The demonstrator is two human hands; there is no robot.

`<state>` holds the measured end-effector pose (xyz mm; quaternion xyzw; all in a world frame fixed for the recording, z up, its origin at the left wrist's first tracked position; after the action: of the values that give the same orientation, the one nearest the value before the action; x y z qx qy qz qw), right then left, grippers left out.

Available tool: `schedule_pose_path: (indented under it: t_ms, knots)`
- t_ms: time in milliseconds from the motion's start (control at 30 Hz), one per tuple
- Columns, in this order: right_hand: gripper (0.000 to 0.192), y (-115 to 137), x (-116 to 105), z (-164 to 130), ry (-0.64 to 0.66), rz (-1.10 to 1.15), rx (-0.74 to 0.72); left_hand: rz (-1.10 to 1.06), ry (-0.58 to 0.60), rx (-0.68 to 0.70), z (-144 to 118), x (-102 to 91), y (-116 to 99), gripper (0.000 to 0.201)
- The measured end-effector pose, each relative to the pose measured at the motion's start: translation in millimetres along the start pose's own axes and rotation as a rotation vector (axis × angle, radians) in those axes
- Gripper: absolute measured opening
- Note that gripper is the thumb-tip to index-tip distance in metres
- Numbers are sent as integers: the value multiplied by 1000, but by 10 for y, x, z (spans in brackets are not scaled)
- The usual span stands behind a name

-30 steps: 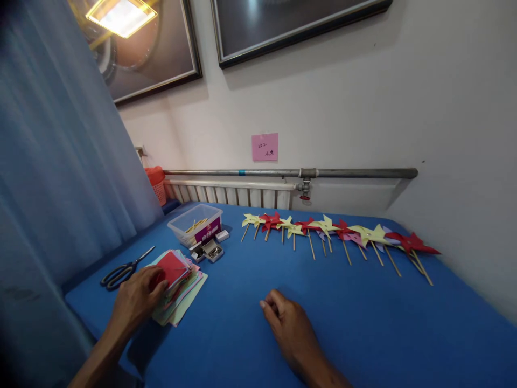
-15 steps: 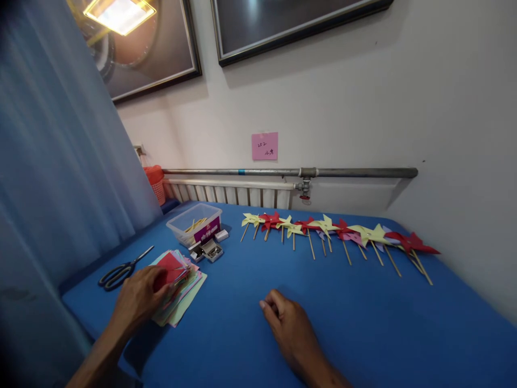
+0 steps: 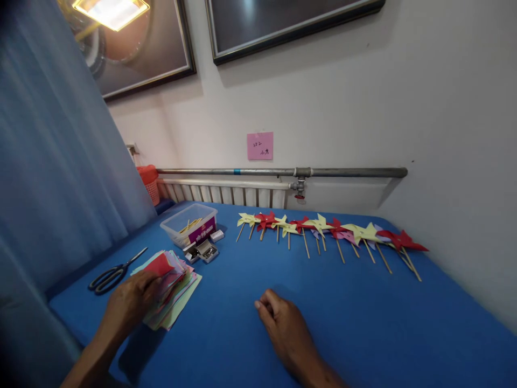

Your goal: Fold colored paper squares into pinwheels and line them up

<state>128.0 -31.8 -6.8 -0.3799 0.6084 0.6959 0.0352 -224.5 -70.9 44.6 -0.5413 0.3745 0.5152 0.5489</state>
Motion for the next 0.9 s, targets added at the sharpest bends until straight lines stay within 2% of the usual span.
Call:
schedule_pose_path:
  t_ms: [133, 233, 333, 400, 433, 500, 600, 667, 733, 800, 833, 900]
  knots:
    - [30, 9, -3, -8, 4, 24, 17, -143, -46, -90, 26, 1, 38, 34]
    - [30, 13, -5, -10, 7, 34, 11, -240, 16, -150, 46, -6, 68, 37]
    - [29, 3, -3, -7, 1, 22, -3, -336, 102, -147, 32, -22, 65, 41]
    - [29, -13, 2, -4, -2, 16, -10, -298, 68, -160, 7, -49, 64, 39]
    - [29, -22, 4, -2, -4, 14, -12, -239, 11, -169, -7, -71, 65, 37]
    - [29, -29, 4, 1, -9, 11, -17, -83, -186, -172, -36, -139, 62, 32]
    - [30, -10, -4, -3, -9, -4, -14, 111, -598, -120, -80, -295, 5, 23]
    - [30, 13, -7, -13, -3, -3, -8, 140, -826, -58, -87, -416, -107, 13]
    - [31, 28, -5, -22, -7, 14, -7, 68, -921, 20, -38, -524, -317, 8]
    - [31, 23, -1, -18, -24, 52, -4, -97, -870, 100, 83, -581, -640, 9]
    - [31, 14, -5, -8, -36, 87, -2, -225, -792, 146, 174, -573, -836, 10]
    - [31, -14, -37, 31, -82, 213, 17, -564, -516, 212, 408, -451, -1261, 10]
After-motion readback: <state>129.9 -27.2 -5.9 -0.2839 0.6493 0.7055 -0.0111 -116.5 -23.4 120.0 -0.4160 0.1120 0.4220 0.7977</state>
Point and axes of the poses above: each hand's wrist, its own z-axis towards the middle knuckle, its own x-axis out of the palm, y = z × x, the point moved 3 cm from there along z, towards the middle knuckle, and after that the axes turned 15 degrees about y, right-handed, at the moved point
